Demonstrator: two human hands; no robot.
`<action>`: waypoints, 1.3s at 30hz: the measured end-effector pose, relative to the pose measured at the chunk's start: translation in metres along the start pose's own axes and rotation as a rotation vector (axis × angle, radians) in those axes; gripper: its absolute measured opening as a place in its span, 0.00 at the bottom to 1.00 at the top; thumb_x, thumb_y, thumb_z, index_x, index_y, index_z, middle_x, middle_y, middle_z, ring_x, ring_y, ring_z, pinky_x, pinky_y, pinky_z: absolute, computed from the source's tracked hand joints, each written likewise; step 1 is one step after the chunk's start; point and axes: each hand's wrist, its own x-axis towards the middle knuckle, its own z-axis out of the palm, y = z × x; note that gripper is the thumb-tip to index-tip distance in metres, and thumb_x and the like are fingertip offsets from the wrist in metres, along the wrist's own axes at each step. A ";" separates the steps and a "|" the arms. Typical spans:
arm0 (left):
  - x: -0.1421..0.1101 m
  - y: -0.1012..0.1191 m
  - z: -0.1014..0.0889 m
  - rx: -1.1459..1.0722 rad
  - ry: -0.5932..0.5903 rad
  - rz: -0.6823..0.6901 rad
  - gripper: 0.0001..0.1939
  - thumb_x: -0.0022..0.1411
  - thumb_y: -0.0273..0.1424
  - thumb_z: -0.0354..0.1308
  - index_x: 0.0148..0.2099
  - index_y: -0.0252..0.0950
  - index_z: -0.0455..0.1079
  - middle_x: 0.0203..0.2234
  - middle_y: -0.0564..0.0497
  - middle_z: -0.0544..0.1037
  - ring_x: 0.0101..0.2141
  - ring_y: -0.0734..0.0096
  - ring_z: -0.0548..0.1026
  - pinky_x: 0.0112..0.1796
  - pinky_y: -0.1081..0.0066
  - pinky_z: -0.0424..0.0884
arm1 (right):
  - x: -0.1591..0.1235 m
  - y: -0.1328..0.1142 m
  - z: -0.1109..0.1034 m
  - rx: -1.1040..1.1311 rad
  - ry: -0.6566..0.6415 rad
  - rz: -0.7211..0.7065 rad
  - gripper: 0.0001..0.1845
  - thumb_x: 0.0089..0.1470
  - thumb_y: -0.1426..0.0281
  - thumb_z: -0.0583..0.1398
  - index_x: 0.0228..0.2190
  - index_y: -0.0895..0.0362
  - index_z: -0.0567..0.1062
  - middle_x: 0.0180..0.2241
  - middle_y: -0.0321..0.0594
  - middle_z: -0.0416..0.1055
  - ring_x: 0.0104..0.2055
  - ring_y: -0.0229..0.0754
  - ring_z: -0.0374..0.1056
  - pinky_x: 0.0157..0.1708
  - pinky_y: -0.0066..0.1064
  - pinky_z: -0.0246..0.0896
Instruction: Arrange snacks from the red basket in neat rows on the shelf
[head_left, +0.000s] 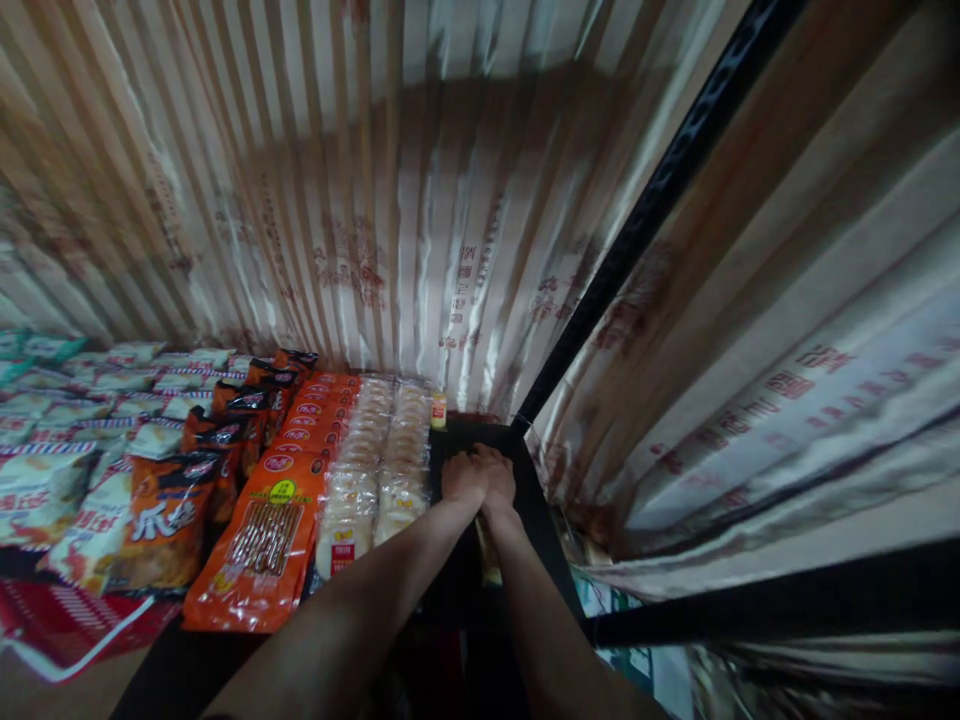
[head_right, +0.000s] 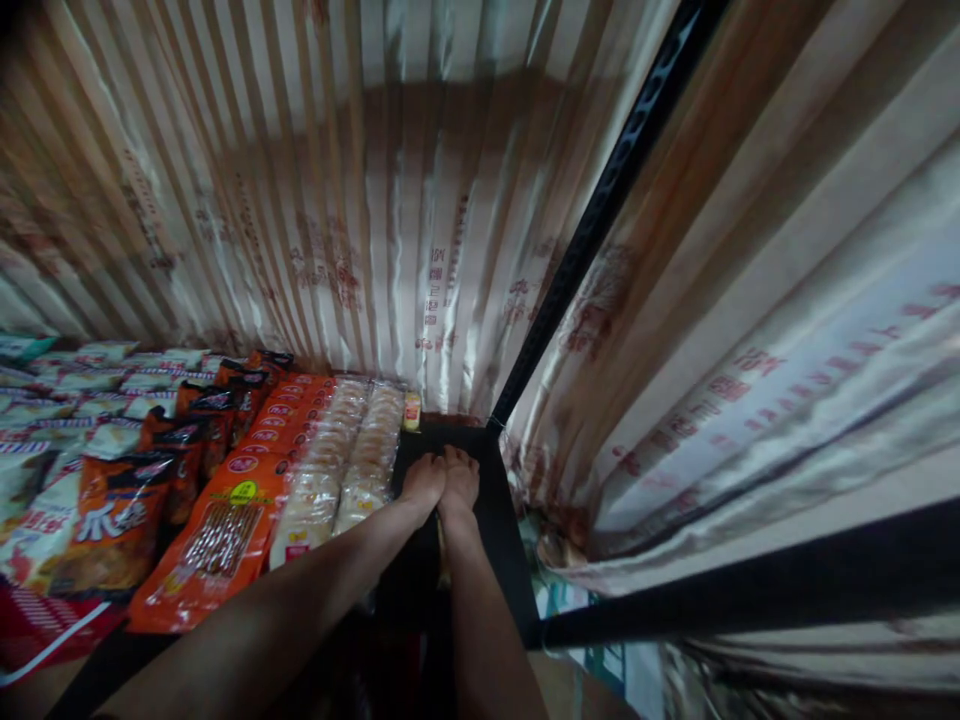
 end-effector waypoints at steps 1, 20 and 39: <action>-0.004 -0.004 -0.003 -0.014 -0.007 -0.017 0.13 0.61 0.28 0.48 0.43 0.35 0.73 0.40 0.41 0.77 0.48 0.57 0.71 0.47 0.67 0.64 | -0.004 0.001 -0.003 0.003 -0.024 0.048 0.19 0.56 0.70 0.51 0.49 0.54 0.70 0.50 0.45 0.70 0.51 0.43 0.64 0.44 0.29 0.56; -0.048 -0.012 -0.012 -0.227 0.083 -0.124 0.12 0.58 0.23 0.49 0.41 0.33 0.71 0.41 0.42 0.77 0.44 0.64 0.74 0.43 0.73 0.65 | -0.021 0.016 -0.021 0.514 0.113 0.173 0.16 0.49 0.73 0.54 0.38 0.60 0.77 0.39 0.45 0.77 0.42 0.43 0.72 0.45 0.30 0.62; -0.080 -0.013 -0.028 -0.410 0.173 0.066 0.19 0.57 0.26 0.55 0.51 0.37 0.68 0.45 0.46 0.76 0.46 0.66 0.73 0.50 0.70 0.64 | -0.053 -0.007 -0.031 1.045 0.183 0.116 0.17 0.44 0.61 0.57 0.33 0.59 0.76 0.32 0.42 0.77 0.32 0.40 0.72 0.33 0.28 0.66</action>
